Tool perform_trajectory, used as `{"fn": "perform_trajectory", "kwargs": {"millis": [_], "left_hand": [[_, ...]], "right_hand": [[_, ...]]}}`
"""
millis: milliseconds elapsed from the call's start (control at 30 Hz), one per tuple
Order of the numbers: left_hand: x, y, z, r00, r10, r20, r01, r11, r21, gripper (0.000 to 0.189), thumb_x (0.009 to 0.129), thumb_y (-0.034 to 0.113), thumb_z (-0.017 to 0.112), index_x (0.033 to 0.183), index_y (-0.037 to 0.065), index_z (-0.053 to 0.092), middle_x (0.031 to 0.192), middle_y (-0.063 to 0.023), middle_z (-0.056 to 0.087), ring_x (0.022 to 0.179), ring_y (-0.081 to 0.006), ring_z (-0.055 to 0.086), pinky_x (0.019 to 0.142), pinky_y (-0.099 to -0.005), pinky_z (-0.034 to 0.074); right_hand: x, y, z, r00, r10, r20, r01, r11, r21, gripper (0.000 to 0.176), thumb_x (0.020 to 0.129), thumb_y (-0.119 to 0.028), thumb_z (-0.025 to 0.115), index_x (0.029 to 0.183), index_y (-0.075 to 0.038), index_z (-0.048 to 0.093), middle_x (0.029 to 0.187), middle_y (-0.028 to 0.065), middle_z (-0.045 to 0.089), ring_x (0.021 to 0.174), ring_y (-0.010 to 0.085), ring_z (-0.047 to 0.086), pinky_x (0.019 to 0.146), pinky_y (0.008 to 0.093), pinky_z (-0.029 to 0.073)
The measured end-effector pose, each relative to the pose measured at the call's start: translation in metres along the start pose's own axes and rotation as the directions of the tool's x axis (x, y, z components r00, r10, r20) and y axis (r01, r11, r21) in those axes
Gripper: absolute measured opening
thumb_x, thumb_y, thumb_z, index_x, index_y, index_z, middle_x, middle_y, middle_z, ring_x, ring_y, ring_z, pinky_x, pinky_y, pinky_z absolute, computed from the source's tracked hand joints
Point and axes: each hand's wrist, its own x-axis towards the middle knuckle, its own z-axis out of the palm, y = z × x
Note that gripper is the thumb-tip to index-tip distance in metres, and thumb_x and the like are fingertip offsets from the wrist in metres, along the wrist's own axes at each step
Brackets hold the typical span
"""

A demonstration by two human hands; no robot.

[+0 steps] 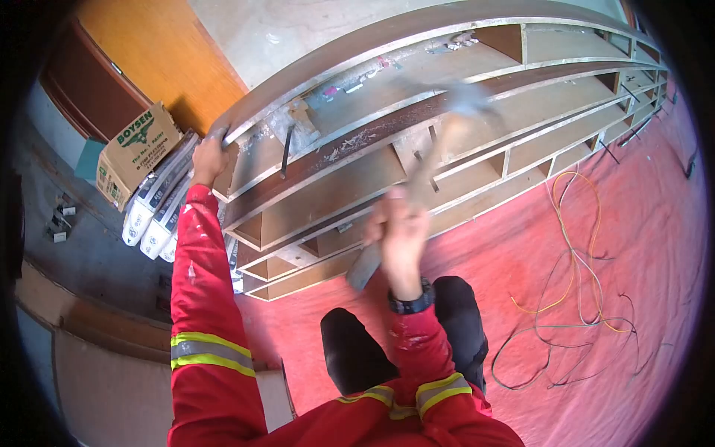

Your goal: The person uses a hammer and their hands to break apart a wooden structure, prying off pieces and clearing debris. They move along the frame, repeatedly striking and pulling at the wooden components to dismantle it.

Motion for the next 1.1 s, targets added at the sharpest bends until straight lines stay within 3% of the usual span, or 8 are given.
{"fn": "perform_trajectory", "kwargs": {"millis": [167, 333, 467, 667, 833, 967, 1000, 1100], "left_hand": [[0.002, -0.005, 0.004, 1.0, 0.002, 0.016, -0.002, 1.0, 0.024, 0.056, 0.076, 0.017, 0.053, 0.132, 0.022, 0.055, 0.115, -0.0156, 0.064, 0.104, -0.0363, 0.061, 0.088, -0.045, 0.05], [0.007, -0.002, -0.001, 0.996, -0.057, 0.068, 0.055, 0.998, 0.018, 0.056, 0.076, 0.017, 0.052, 0.132, 0.024, 0.055, 0.115, -0.0184, 0.063, 0.104, -0.0383, 0.061, 0.09, -0.0469, 0.048], [0.014, -0.007, -0.006, 0.999, -0.034, 0.043, 0.036, 0.999, -0.037, 0.058, 0.076, 0.012, 0.05, 0.132, 0.024, 0.055, 0.114, -0.0225, 0.063, 0.104, -0.0398, 0.061, 0.091, -0.0479, 0.047], [-0.002, 0.0, -0.002, 0.995, -0.069, 0.072, 0.07, 0.998, -0.001, 0.059, 0.075, 0.01, 0.049, 0.132, 0.026, 0.055, 0.114, -0.0228, 0.062, 0.104, -0.04, 0.06, 0.091, -0.0477, 0.047], [0.006, -0.016, 0.005, 0.997, -0.046, 0.068, 0.047, 0.999, -0.019, 0.06, 0.075, 0.009, 0.049, 0.133, 0.025, 0.054, 0.114, -0.0231, 0.062, 0.106, -0.0396, 0.06, 0.092, -0.0468, 0.047], [0.013, -0.014, 0.004, 0.995, -0.034, 0.092, 0.038, 0.998, -0.047, 0.06, 0.076, 0.009, 0.047, 0.133, 0.026, 0.054, 0.116, -0.0215, 0.062, 0.108, -0.0394, 0.059, 0.094, -0.0456, 0.046], [0.011, -0.017, 0.004, 0.995, -0.019, 0.103, 0.025, 0.998, -0.063, 0.06, 0.076, 0.009, 0.047, 0.133, 0.027, 0.054, 0.117, -0.021, 0.061, 0.109, -0.0394, 0.058, 0.095, -0.0452, 0.045], [0.015, -0.033, 0.014, 0.996, 0.017, 0.084, -0.016, 1.0, -0.015, 0.06, 0.076, 0.008, 0.046, 0.133, 0.028, 0.054, 0.118, -0.0201, 0.061, 0.111, -0.0389, 0.057, 0.096, -0.0451, 0.044]], "right_hand": [[0.058, -0.087, -0.008, 0.546, -0.557, -0.626, 0.793, 0.584, 0.171, 0.048, 0.096, -0.046, 0.049, 0.067, -0.009, 0.042, 0.049, 0.004, 0.044, 0.046, 0.0149, 0.049, 0.049, 0.0314, 0.044], [0.045, 0.081, 0.053, 0.977, 0.212, 0.032, -0.213, 0.976, 0.039, 0.021, 0.098, -0.028, 0.048, 0.097, -0.007, 0.053, 0.074, 0.0029, 0.056, 0.053, 0.0139, 0.051, 0.053, 0.0321, 0.047], [0.044, 0.048, 0.043, 0.742, 0.594, 0.311, -0.642, 0.763, 0.077, 0.019, 0.096, -0.027, 0.055, 0.094, -0.009, 0.05, 0.069, 0.0, 0.05, 0.05, 0.009, 0.047, 0.042, 0.0259, 0.041], [0.045, -0.023, -0.008, 0.984, -0.128, -0.12, 0.134, 0.99, 0.043, 0.043, 0.097, -0.041, 0.051, 0.07, -0.007, 0.048, 0.051, 0.0026, 0.044, 0.039, 0.0128, 0.046, 0.035, 0.0283, 0.039], [0.071, -0.056, 0.003, 0.614, -0.575, -0.54, 0.692, 0.722, 0.019, 0.035, 0.098, -0.041, 0.047, 0.081, -0.011, 0.042, 0.067, 0.0011, 0.044, 0.054, 0.0124, 0.045, 0.05, 0.0303, 0.044], [0.036, 0.074, 0.058, 0.962, 0.271, 0.031, -0.272, 0.942, 0.197, 0.021, 0.095, -0.028, 0.055, 0.095, -0.009, 0.045, 0.074, 0.0018, 0.05, 0.057, 0.0128, 0.051, 0.048, 0.0308, 0.047], [0.028, 0.072, 0.061, 0.69, 0.606, 0.397, -0.683, 0.726, 0.078, 0.021, 0.094, -0.025, 0.06, 0.097, -0.01, 0.045, 0.072, 0.0014, 0.051, 0.055, 0.0108, 0.051, 0.045, 0.0285, 0.045], [0.034, 0.056, 0.029, 0.729, 0.62, 0.291, -0.651, 0.759, 0.015, 0.021, 0.095, -0.028, 0.058, 0.096, -0.011, 0.045, 0.068, -0.0007, 0.05, 0.048, 0.0084, 0.047, 0.04, 0.0261, 0.041]]}}
